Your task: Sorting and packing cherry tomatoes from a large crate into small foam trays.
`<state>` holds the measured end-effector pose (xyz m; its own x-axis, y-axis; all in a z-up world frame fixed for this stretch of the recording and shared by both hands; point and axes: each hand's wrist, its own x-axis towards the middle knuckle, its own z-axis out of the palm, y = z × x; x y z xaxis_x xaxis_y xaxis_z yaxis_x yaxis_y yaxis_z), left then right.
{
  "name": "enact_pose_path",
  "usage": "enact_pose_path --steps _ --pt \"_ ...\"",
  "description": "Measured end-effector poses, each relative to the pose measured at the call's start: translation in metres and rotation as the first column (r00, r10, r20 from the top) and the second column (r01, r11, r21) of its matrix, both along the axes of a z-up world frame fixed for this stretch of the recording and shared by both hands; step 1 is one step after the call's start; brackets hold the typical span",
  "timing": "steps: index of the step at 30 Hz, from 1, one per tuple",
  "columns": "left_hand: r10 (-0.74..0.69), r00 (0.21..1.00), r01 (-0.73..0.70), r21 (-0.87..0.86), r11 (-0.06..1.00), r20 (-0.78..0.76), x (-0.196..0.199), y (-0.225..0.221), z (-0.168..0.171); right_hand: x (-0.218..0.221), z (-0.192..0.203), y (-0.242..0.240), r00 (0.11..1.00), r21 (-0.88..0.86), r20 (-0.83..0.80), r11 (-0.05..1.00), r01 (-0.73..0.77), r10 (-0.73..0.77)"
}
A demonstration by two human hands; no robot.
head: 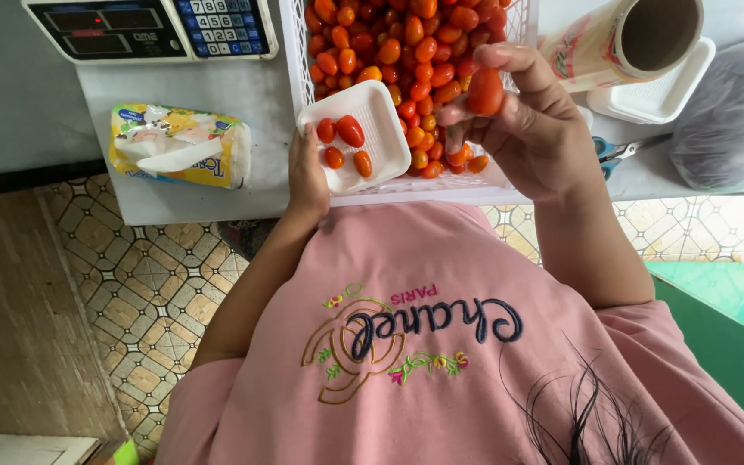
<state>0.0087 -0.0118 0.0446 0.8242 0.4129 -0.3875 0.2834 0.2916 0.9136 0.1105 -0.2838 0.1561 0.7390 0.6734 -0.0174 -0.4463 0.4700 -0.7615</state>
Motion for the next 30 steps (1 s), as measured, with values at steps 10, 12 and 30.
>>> enact_pose_path --steps 10,12,30 --pt "-0.039 0.999 0.039 0.062 0.997 0.002 -0.001 0.001 -0.007 -0.004 0.004 -0.003 0.979 0.096 -0.195 0.995 -0.041 0.059" --pt "0.013 1.0 -0.013 -0.022 1.0 -0.017 -0.001 0.0 -0.007 -0.007 0.01 0.0 0.98 0.054 -0.2 0.999 -0.008 0.019" --pt "-0.133 0.988 0.123 0.13 0.984 0.074 -0.012 0.013 -0.043 -0.014 -0.053 0.044 0.649 -0.527 0.754 0.679 0.511 0.097"
